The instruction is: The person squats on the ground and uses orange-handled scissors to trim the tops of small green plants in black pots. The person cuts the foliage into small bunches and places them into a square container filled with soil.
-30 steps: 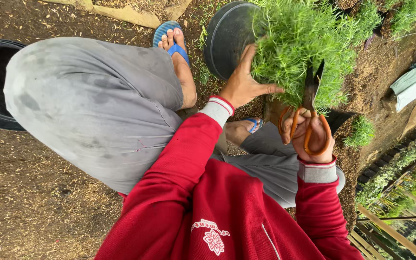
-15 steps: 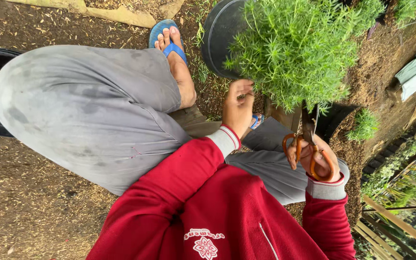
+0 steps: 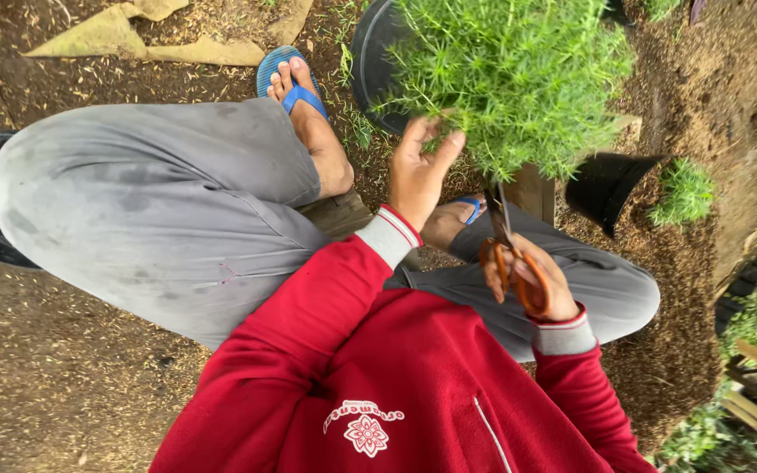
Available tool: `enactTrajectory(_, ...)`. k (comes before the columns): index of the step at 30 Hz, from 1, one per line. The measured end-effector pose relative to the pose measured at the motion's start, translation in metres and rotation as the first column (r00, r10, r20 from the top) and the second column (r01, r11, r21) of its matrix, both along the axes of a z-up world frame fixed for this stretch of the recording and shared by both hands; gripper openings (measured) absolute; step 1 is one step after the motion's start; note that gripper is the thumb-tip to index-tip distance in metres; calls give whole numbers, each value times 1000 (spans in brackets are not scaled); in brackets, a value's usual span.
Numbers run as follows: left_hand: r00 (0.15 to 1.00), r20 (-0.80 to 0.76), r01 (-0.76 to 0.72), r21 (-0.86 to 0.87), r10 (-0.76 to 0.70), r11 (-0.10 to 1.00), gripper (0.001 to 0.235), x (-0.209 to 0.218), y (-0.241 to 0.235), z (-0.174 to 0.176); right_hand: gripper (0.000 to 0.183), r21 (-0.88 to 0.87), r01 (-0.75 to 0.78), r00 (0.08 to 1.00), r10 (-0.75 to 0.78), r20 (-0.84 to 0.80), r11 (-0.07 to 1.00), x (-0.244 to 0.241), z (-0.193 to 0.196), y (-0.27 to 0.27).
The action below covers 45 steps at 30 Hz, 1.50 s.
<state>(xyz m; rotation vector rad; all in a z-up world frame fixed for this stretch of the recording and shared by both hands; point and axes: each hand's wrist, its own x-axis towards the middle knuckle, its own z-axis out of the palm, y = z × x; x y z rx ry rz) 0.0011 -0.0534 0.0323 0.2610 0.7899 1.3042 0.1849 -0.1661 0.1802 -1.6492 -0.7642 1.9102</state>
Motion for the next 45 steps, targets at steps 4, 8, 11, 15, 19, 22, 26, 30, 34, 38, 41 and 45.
enactTrajectory(4,995,-91,-41,23,43,999,21,7,5,-15,44,-62,181,980,-185,-74,982,-20,-21,0)
enactTrajectory(8,998,16,-54,-48,55,997,21,7,8,-21,42,-50,286,953,-289,-92,957,-40,-28,4)
enactTrajectory(11,999,13,-40,-84,42,996,24,5,10,-18,46,-11,317,942,-316,-109,948,-48,-26,15)
enactTrajectory(15,998,-1,-59,-29,59,998,25,0,11,-12,47,-51,329,939,-332,-87,943,-56,-22,27)
enactTrajectory(19,1000,14,-28,-30,28,999,26,-2,10,-10,45,-41,318,941,-321,-103,947,-58,-21,32)
enactTrajectory(22,998,46,-51,-27,52,998,25,-1,7,-10,40,9,314,948,-313,-56,949,-58,-21,32)
enactTrajectory(26,991,78,-102,-30,104,994,20,-5,9,-6,39,74,259,966,-259,-1,963,-55,-20,28)
enactTrajectory(30,975,184,-95,-157,124,983,22,-23,16,9,36,2,276,956,-274,-105,961,-48,-17,22)
enactTrajectory(34,832,504,-100,-273,231,957,21,-57,26,31,38,-60,269,957,-273,-97,961,-39,-10,8)
enactTrajectory(38,735,622,-347,3,270,938,27,-112,28,39,38,-61,182,968,-190,-165,981,-30,-9,0)
enactTrajectory(41,736,594,-382,-32,325,924,28,-130,34,35,33,-92,131,979,-144,-143,987,-32,-11,-1)
enactTrajectory(45,771,559,-280,-131,305,951,34,-117,36,31,31,-166,-14,999,22,49,986,-40,-17,2)
